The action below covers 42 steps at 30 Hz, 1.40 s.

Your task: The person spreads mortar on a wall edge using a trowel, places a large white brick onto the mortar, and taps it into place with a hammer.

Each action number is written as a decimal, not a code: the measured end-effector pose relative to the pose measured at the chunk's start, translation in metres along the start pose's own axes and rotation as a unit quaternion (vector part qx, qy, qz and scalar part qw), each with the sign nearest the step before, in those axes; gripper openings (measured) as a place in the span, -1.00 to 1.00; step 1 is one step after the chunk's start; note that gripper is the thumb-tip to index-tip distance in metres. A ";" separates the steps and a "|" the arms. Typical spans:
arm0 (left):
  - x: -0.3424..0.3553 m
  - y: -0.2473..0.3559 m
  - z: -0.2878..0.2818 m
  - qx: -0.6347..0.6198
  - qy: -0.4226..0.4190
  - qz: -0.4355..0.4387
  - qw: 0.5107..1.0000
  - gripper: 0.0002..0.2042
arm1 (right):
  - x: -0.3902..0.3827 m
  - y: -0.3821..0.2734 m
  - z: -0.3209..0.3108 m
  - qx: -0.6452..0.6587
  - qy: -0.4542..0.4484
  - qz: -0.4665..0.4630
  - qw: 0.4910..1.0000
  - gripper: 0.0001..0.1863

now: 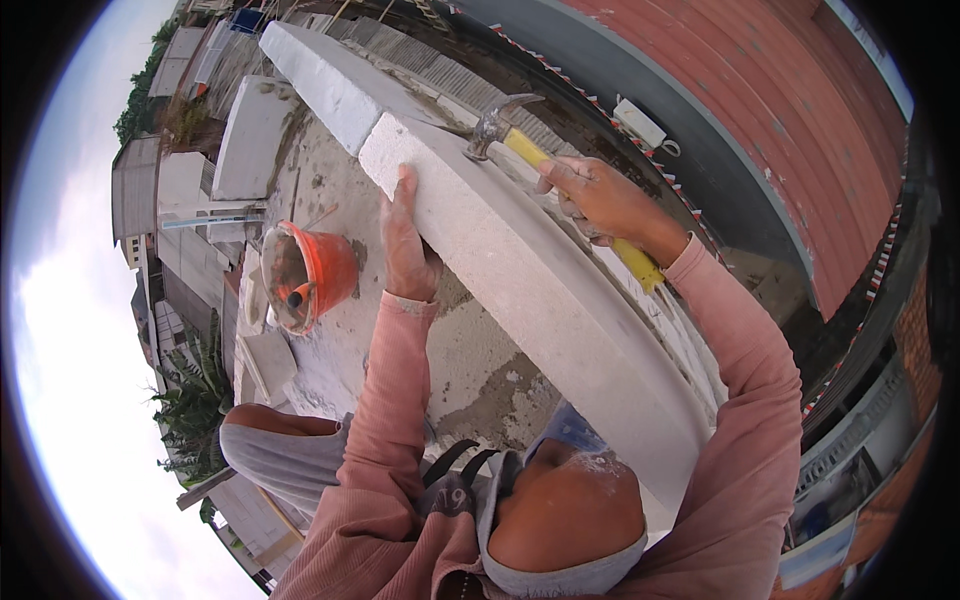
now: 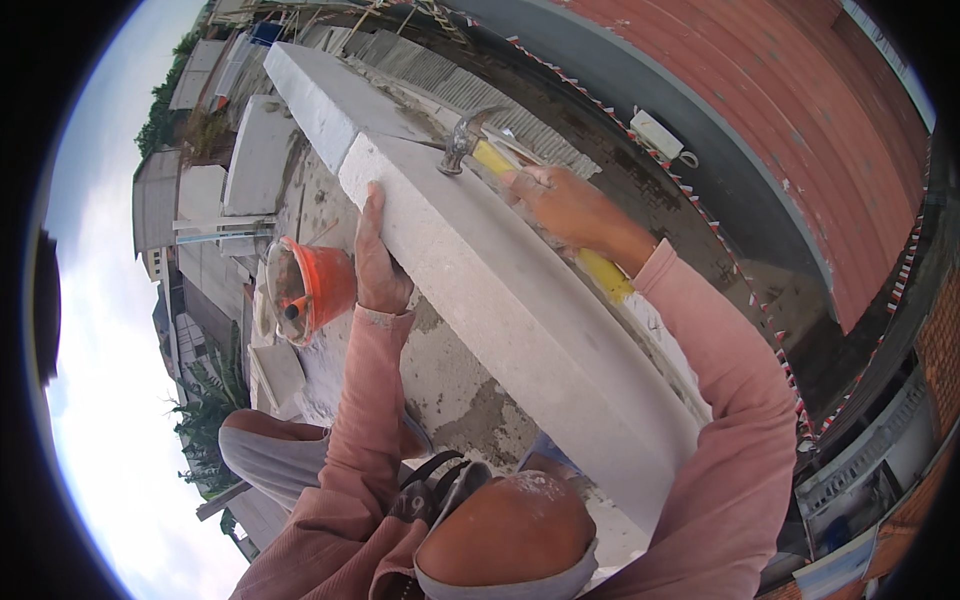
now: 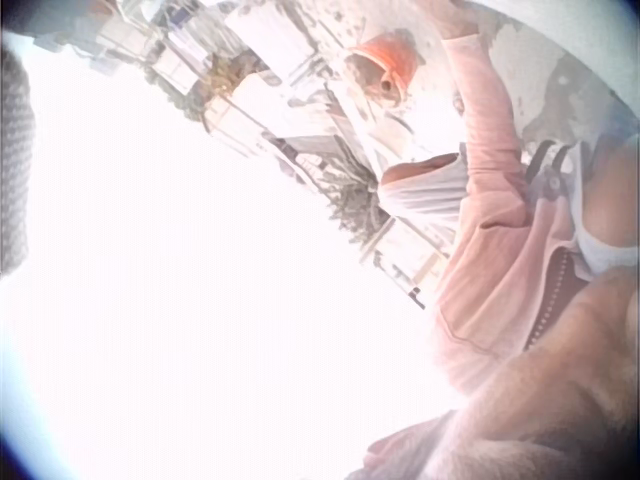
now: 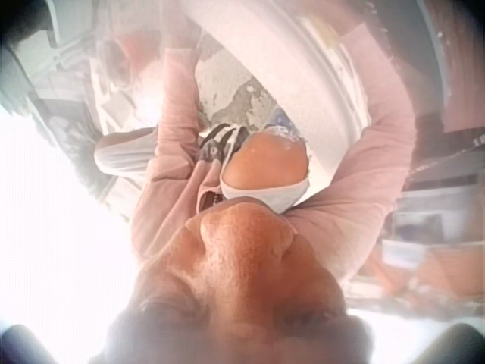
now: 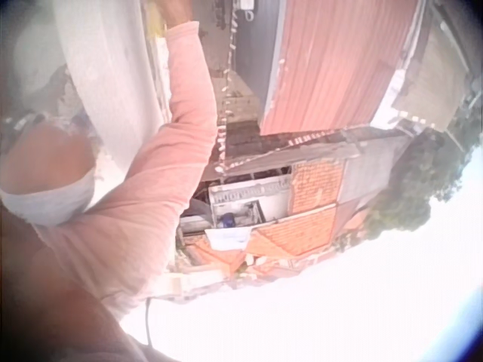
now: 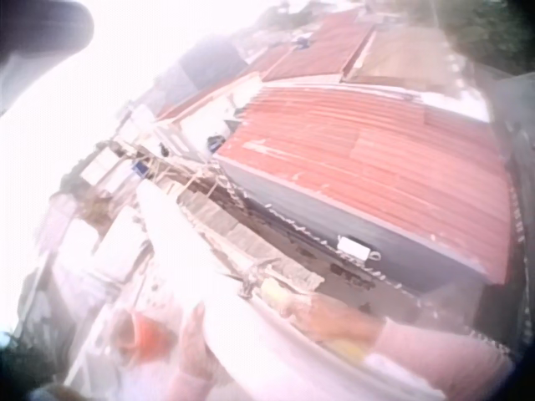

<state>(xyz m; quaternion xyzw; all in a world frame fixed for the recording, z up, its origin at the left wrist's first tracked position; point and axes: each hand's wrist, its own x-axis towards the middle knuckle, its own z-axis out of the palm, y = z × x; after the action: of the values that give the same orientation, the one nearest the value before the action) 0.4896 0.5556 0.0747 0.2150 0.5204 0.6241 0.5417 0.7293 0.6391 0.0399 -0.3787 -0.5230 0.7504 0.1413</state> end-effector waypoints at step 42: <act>-0.077 -0.040 -0.004 0.068 -0.061 -0.101 0.991 0.29 | -0.202 -0.038 0.086 -0.037 0.364 0.100 0.925 -0.62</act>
<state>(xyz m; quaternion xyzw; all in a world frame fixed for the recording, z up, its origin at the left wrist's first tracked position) 0.5295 0.4792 0.0609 0.2353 0.5465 0.5148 0.6173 0.7966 0.4734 0.1734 -0.6808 -0.4225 0.5515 0.2322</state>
